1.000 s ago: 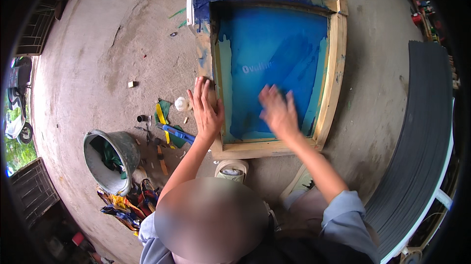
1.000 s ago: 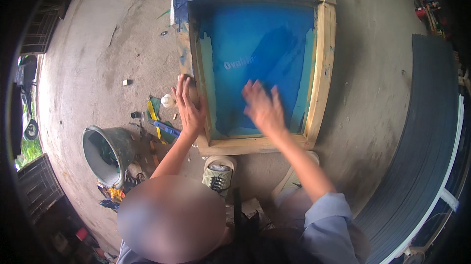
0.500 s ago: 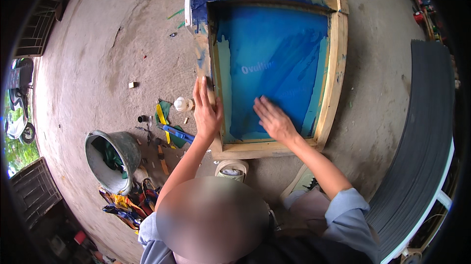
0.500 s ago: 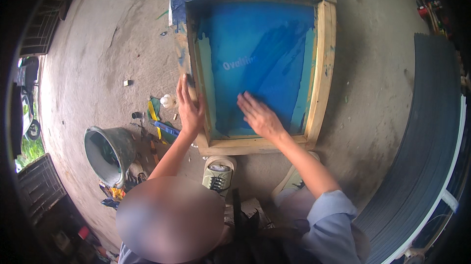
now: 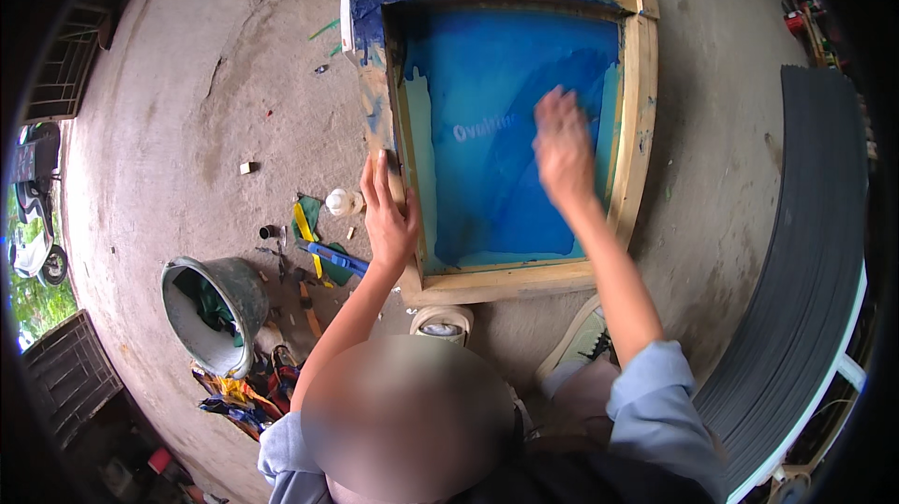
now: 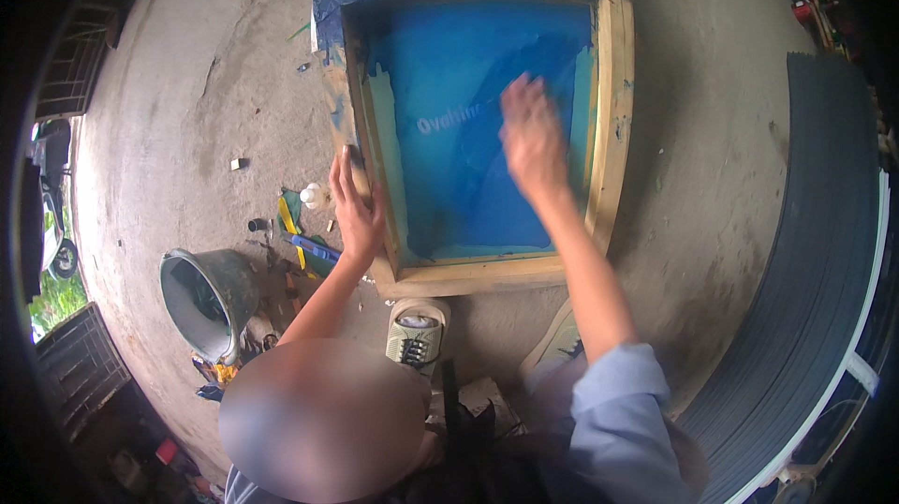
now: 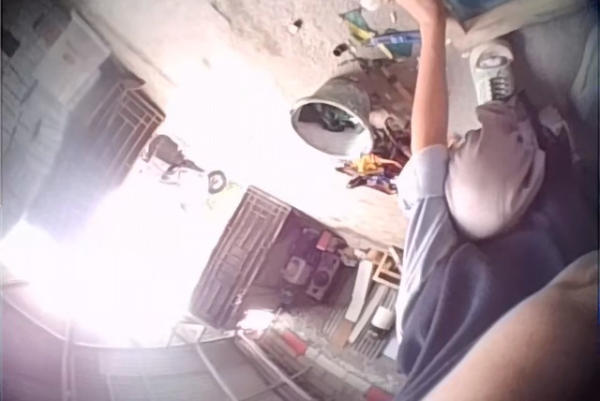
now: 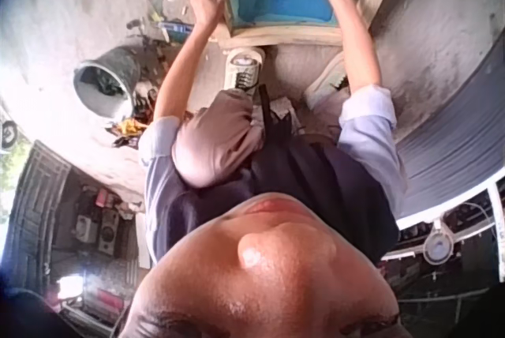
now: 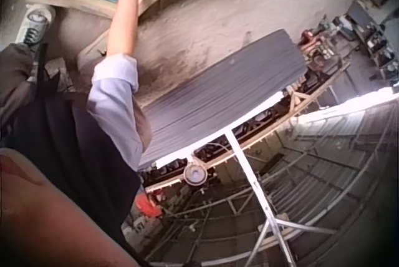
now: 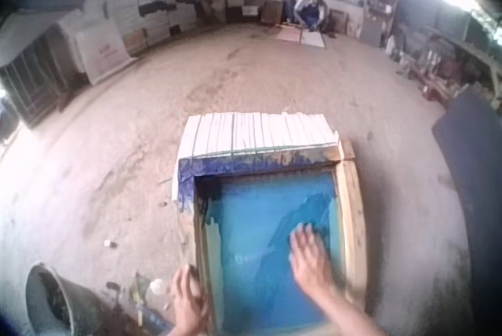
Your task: The person applies glue to the edges of a wooden frame using a brush, then smooths a blue sheet into the frame with a cloth. The person also cuts a piece of cloth with a utility knife and places it into a bucket.
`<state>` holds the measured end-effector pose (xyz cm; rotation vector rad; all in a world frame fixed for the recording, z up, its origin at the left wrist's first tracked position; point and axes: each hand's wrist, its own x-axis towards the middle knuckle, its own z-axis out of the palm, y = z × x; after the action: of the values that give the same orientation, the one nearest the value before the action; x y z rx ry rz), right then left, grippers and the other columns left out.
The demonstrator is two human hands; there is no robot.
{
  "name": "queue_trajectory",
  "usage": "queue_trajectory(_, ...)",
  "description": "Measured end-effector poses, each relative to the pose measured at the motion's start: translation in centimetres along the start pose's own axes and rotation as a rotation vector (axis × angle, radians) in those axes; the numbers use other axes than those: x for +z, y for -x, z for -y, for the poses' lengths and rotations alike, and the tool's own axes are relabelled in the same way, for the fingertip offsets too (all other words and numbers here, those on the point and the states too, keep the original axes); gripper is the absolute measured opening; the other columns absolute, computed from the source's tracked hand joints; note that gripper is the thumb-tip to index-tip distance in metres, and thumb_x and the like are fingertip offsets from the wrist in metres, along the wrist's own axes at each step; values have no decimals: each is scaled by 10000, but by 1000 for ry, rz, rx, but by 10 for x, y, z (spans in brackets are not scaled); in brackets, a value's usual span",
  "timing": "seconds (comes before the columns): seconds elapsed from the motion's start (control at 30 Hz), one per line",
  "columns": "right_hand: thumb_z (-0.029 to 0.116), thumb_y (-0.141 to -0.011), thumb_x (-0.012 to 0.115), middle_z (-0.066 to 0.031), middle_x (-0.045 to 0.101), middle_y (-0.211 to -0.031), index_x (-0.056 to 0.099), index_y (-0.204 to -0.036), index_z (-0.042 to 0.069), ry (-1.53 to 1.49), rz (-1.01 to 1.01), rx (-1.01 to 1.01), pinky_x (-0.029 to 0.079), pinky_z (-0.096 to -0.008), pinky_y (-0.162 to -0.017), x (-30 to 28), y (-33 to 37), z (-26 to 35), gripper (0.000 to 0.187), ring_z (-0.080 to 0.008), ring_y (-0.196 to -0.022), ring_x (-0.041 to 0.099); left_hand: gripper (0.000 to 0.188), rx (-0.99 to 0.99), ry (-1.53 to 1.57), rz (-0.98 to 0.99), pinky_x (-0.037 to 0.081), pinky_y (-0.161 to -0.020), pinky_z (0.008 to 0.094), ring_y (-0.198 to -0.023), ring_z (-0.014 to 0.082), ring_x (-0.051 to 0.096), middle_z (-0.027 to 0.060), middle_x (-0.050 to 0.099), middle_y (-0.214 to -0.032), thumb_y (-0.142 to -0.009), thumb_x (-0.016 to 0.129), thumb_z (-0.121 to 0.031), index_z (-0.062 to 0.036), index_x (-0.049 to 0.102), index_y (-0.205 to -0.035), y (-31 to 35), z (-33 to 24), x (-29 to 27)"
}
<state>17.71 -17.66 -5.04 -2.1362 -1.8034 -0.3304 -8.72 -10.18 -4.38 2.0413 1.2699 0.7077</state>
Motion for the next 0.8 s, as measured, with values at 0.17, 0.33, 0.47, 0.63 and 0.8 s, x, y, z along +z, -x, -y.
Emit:
queue_trajectory(0.17, 199, -911, 524, -226, 342, -1448, 382, -1376, -13, -177, -15, 141, 245, -501, -1115, 14, -48, 63, 531, -395, -1361, 285, 680, 106, -80, -55, 519, -797, 443, -1125, 475, 500, 259, 295, -1413, -852, 572, -63, -108, 252, -1450, -1, 7, 1)
queue_trajectory(0.33, 179, -936, 488, -202, 296, -1482, 371, -1398, 26, -6, -192, 245, 214, -438, -1146, 11, -62, -22, 501, -326, -1387, 265, 683, 84, -36, -26, 528, -783, 435, -1120, 476, 503, 265, 286, -1419, -851, 571, -57, -105, 246, -1450, -1, -3, 6)
queue_trajectory(0.47, 241, -929, 502, -172, 336, -1473, 380, -1399, 28, -111, -42, 37, 223, -436, -1139, 26, -69, 49, 530, -317, -1378, 291, 688, 156, -107, -64, 540, -756, 428, -1127, 470, 500, 265, 283, -1419, -848, 568, -55, -96, 237, -1450, -1, 6, 1)
queue_trajectory(0.63, 177, -916, 503, -134, 346, -1477, 372, -1412, 55, 4, -138, 107, 265, -437, -1120, 13, -82, -3, 527, -287, -1363, 328, 687, 149, -85, -49, 472, -889, 452, -1175, 456, 465, 255, 305, -1401, -858, 564, -49, -94, 224, -1453, -1, -7, 2)
queue_trajectory(0.8, 185, -910, 515, -134, 352, -1473, 373, -1409, 48, -104, 37, -63, 256, -444, -1123, 4, -65, 17, 537, -289, -1378, 299, 694, 63, -20, -6, 475, -865, 453, -1141, 454, 489, 259, 300, -1404, -853, 560, -49, -97, 219, -1456, 2, 1, -1)
